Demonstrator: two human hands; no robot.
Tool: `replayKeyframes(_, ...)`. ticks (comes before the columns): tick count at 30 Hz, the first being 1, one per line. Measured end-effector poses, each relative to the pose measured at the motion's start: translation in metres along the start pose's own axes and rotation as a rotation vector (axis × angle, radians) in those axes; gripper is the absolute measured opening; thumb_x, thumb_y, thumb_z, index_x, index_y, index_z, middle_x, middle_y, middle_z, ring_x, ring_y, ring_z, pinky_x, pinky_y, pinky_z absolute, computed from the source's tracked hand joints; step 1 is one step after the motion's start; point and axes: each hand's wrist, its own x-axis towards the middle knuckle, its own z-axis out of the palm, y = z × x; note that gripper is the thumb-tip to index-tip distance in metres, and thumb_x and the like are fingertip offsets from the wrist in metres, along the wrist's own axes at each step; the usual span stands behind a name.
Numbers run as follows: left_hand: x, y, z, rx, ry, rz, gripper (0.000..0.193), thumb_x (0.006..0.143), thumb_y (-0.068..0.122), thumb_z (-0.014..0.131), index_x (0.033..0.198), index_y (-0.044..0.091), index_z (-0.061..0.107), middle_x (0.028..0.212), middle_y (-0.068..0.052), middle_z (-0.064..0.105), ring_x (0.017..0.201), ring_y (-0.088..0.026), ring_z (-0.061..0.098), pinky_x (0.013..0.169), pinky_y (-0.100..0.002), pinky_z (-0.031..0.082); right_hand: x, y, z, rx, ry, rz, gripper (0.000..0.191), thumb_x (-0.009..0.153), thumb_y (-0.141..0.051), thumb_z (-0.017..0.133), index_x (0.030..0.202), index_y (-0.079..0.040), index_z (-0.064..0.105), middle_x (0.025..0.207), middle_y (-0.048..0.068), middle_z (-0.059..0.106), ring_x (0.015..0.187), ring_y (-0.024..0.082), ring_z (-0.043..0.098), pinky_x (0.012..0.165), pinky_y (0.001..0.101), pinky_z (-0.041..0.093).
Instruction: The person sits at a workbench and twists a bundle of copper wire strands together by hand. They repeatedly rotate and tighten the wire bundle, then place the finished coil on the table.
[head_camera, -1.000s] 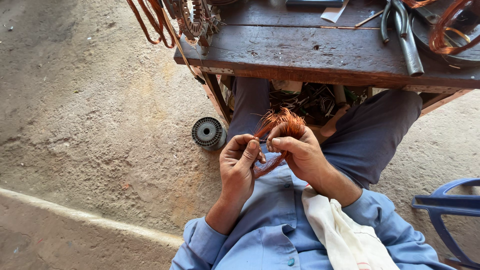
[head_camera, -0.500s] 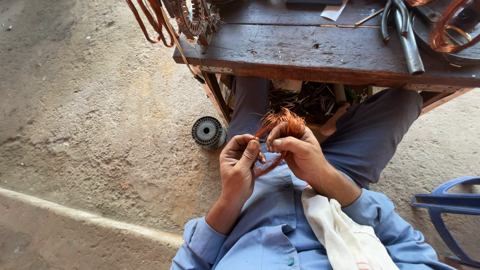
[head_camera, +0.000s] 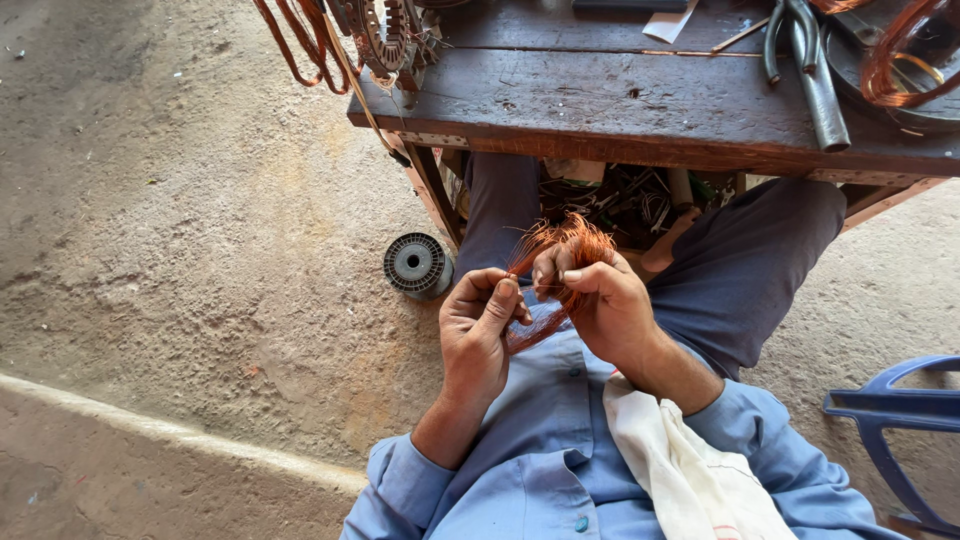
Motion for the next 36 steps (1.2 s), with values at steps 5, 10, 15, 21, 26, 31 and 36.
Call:
replayKeyframes(5,-0.0006,0.0007,0.0015,0.018,-0.005,0.010,0.012,0.101,0.006,0.068,0.108,-0.003,0.065,0.094,-0.007,0.068,0.078,-0.012,0.064,0.069,-0.027,0.056,-0.0014,0.0001,-0.0003,-0.057,-0.019,-0.013,0.014,0.085,-0.002,0.060,0.098,0.002,0.064,0.094,0.014,0.067,0.090,0.022,0.064,0.088,0.0364,0.051)
replayKeyframes(10,-0.0022,0.0019,0.0033,0.016,-0.018,0.006,0.012,0.101,0.006,0.068,0.108,-0.003,0.065,0.093,-0.007,0.068,0.076,-0.011,0.063,0.068,-0.027,0.055,-0.0046,0.0013,-0.0005,-0.135,0.029,0.001,0.017,0.088,0.001,0.069,0.105,0.002,0.069,0.097,0.010,0.069,0.090,0.018,0.066,0.085,0.0334,0.053)
replayKeyframes(15,-0.0018,0.0021,0.0050,0.018,-0.012,0.007,0.011,0.101,0.005,0.068,0.108,-0.003,0.065,0.093,-0.007,0.068,0.077,-0.011,0.063,0.069,-0.026,0.055,-0.0034,0.0021,-0.0020,-0.163,0.059,0.008,0.013,0.089,0.002,0.071,0.102,0.001,0.069,0.098,0.010,0.071,0.088,0.016,0.067,0.082,0.0304,0.054)
replayKeyframes(21,-0.0025,0.0049,0.0056,0.008,-0.022,0.010,0.012,0.101,0.005,0.068,0.108,-0.003,0.065,0.094,-0.008,0.068,0.078,-0.011,0.064,0.069,-0.027,0.056,-0.0028,-0.0003,-0.0001,-0.104,0.001,0.006,0.011,0.090,0.001,0.070,0.101,0.003,0.069,0.096,0.011,0.071,0.088,0.017,0.067,0.084,0.0315,0.055)
replayKeyframes(26,-0.0032,0.0038,0.0053,0.009,-0.023,0.007,0.011,0.101,0.005,0.068,0.108,-0.003,0.065,0.094,-0.008,0.069,0.078,-0.012,0.064,0.069,-0.027,0.056,-0.0050,-0.0001,0.0032,-0.146,0.058,0.028,0.015,0.088,0.000,0.071,0.103,0.001,0.069,0.093,0.010,0.069,0.085,0.017,0.067,0.080,0.0316,0.055)
replayKeyframes(31,-0.0022,0.0006,0.0036,-0.003,-0.029,-0.011,0.011,0.101,0.005,0.068,0.109,-0.003,0.065,0.094,-0.008,0.069,0.077,-0.012,0.064,0.069,-0.027,0.056,-0.0032,0.0009,0.0036,-0.183,0.012,-0.013,0.010,0.093,0.000,0.072,0.101,0.001,0.068,0.097,0.008,0.067,0.088,0.015,0.064,0.081,0.0309,0.053)
replayKeyframes(36,-0.0032,-0.0005,0.0027,0.002,-0.027,-0.008,0.011,0.101,0.005,0.068,0.108,-0.003,0.065,0.094,-0.007,0.069,0.077,-0.011,0.064,0.069,-0.027,0.056,-0.0023,0.0007,0.0026,-0.042,-0.031,-0.015,0.010,0.093,-0.003,0.071,0.101,0.000,0.067,0.101,0.009,0.068,0.094,0.016,0.066,0.086,0.0299,0.054)
